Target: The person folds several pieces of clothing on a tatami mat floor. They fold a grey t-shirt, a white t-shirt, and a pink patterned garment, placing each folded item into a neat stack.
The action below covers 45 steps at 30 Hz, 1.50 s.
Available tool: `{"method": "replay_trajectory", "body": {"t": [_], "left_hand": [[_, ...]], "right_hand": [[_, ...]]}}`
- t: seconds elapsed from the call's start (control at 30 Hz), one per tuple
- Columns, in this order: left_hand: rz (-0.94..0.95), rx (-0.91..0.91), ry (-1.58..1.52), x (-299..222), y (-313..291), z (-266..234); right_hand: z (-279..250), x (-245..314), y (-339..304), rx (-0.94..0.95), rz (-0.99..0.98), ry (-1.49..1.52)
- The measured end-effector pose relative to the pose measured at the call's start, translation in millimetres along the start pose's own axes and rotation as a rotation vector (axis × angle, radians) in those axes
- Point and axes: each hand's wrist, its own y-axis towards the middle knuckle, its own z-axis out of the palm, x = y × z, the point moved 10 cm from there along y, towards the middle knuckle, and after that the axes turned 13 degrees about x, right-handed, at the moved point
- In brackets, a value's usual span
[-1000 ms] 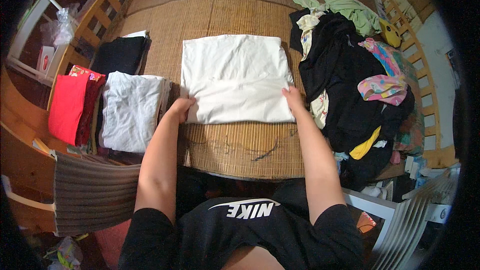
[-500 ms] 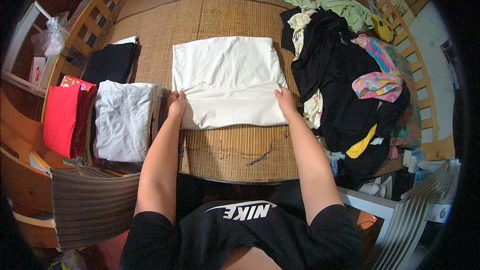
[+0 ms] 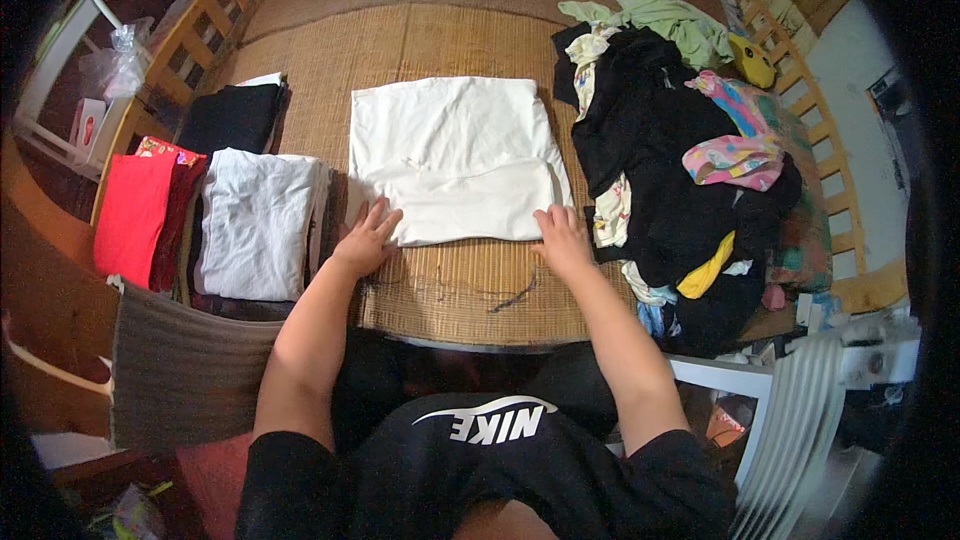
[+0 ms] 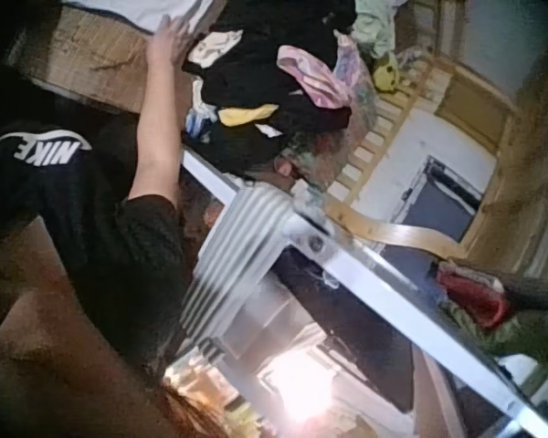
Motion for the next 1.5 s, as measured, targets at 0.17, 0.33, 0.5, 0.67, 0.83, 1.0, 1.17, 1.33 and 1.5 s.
{"method": "replay_trajectory", "body": {"t": [0.17,0.33,0.5,0.67,0.83,1.0,1.17,1.33,1.5], "left_hand": [[-0.097,0.091,0.265,1.6,10.1,-0.5],[-0.224,0.318,0.354,-11.1,1.8,0.1],[-0.258,0.603,0.244,-23.5,-41.3,9.3],[-0.249,0.595,0.153,-28.5,-32.6,2.5],[-0.238,0.432,0.015,-14.5,-9.9,-6.6],[-0.22,0.437,-0.051,-8.9,-7.8,-7.0],[-0.22,0.397,-0.108,3.4,-5.3,2.3],[-0.194,0.312,-0.112,4.7,-3.0,1.8],[-0.191,0.327,-0.159,-4.9,-2.8,-13.1]], "right_hand": [[28.4,-28.9,-3.2,-0.022,-0.061,0.041],[40.0,-38.3,1.1,0.176,0.059,-0.029],[56.7,-26.3,-13.1,0.603,0.078,0.071],[14.9,-120.5,67.2,-0.069,0.146,0.439],[25.4,-133.4,143.5,-0.018,0.406,0.332],[51.4,-111.3,201.2,0.093,0.158,0.93],[57.3,-96.3,194.2,0.262,0.205,1.775],[26.6,-127.3,192.9,-0.008,0.025,2.097],[39.5,-204.1,171.5,-0.369,0.468,1.05]]}}
